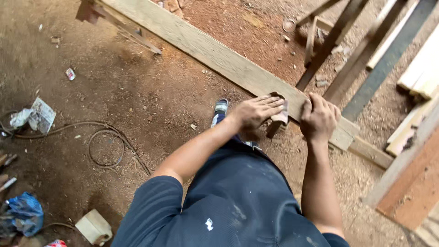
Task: The person sands a long wooden plank resting on a sawhorse using a sanding block. They move the block back and forth along the length of the wood, applying pressure with both hands to smooth the surface. The person shifts their position along the plank to cover different sections.
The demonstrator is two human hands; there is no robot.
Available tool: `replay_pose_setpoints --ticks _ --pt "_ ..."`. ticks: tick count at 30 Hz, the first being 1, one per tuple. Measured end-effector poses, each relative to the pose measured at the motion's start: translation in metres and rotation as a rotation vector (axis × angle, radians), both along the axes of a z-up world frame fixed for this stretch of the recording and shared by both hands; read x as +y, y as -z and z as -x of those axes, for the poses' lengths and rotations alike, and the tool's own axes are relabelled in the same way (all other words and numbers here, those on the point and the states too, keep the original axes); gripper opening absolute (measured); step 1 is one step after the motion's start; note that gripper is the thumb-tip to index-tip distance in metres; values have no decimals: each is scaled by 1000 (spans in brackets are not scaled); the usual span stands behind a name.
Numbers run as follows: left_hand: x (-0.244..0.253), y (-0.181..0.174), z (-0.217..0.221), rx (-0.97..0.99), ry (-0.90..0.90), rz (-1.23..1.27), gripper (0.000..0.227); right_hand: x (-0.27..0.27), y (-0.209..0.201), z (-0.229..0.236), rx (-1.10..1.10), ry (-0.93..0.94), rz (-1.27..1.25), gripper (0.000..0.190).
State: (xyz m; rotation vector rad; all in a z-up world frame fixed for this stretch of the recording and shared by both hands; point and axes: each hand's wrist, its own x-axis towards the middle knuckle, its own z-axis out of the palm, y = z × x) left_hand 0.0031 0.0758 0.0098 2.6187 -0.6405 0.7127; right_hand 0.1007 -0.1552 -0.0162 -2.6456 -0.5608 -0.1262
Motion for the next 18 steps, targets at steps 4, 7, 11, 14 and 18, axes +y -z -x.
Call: replay_pose_setpoints --ticks 4,7,11,14,18 --pt "114 -9 -10 120 -165 174 36 7 -5 3 18 42 95 40" --pt "141 -12 -3 74 -379 119 30 29 -15 6 -42 10 220 54" --pt "80 -1 -20 163 -310 146 31 91 -9 -5 -80 -323 301 93" --pt "96 1 -13 -79 -244 184 36 144 1 -2 -533 -403 768 113" --pt "188 -32 7 472 -455 195 34 170 -23 8 79 -279 417 117"
